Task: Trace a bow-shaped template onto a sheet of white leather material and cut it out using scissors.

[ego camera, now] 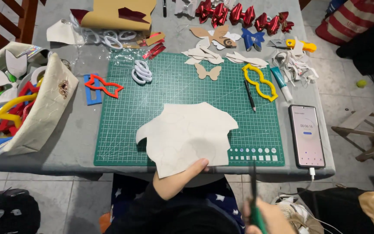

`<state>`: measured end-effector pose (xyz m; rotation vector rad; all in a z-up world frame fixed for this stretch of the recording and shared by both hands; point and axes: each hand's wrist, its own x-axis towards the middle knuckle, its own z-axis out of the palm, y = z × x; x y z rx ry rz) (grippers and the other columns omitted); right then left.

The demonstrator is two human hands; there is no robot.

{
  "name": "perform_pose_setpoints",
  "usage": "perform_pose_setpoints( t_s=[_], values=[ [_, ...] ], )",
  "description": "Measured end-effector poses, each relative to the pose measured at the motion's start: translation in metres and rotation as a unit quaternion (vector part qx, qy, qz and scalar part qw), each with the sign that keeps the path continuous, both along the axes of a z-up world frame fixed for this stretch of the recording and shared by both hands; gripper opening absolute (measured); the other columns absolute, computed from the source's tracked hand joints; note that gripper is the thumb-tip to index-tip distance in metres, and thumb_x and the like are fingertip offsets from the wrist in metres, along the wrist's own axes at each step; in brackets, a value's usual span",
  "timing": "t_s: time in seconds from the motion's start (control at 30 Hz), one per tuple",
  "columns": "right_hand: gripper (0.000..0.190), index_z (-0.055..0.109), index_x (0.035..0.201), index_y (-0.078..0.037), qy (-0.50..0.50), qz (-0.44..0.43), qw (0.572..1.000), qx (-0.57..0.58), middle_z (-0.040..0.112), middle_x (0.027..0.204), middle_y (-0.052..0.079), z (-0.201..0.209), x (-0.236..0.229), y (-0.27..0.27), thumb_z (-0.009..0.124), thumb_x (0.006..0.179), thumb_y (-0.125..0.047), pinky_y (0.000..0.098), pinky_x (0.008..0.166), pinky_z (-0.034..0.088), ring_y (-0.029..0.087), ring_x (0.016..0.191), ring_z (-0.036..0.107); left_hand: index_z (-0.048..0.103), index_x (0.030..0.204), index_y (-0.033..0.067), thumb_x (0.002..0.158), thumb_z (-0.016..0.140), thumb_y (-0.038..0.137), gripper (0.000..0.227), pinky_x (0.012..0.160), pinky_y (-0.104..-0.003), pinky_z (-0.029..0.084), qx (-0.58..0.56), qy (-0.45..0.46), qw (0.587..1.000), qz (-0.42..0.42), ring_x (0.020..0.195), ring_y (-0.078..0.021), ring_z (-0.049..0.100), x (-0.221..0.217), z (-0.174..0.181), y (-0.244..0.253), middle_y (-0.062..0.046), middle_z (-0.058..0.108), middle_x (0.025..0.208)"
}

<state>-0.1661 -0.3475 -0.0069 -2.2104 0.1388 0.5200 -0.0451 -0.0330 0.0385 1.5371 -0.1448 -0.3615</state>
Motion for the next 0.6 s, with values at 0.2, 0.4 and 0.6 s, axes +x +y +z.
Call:
perform_pose_setpoints(
  t_s=[0.2,0.4,0.6],
  values=[
    [0.084,0.060,0.084,-0.014,0.074,0.095,0.981,0.152,0.071,0.068,0.000,0.047,0.038,0.080,0.046,0.065,-0.094,0.0285,0.061,0.047,0.011,0.060,0.062,0.081,0.113,0.0171,0.074,0.084,0.035,0.042,0.108,-0.025,0.055,0.050,0.118,0.987,0.099,0.114,-0.0097,0.076,0.005,0.025,-0.009,0.002,0.083,0.118],
    [0.073,0.053,0.091,-0.019,-0.119,0.226,0.959,0.122,0.068,0.074,-0.005,0.035,0.064,0.092,0.036,0.088,-0.089,0.0315,0.065,0.050,0.015,0.061,0.064,0.079,0.103,0.0154,0.085,0.077,0.033,0.025,0.102,-0.028,0.057,0.048,0.004,0.996,0.075,0.104,-0.0124,0.076,0.004,0.011,-0.012,0.000,0.082,0.107],
    [0.074,0.053,0.089,-0.017,-0.115,0.211,0.959,0.149,0.067,0.068,-0.006,0.046,0.077,0.101,0.038,0.088,-0.089,0.0288,0.063,0.049,0.011,0.058,0.062,0.079,0.105,0.0162,0.083,0.078,0.033,0.027,0.104,-0.028,0.056,0.052,0.052,0.994,0.082,0.107,-0.0121,0.077,0.005,0.017,-0.009,0.001,0.082,0.109]
  ],
)
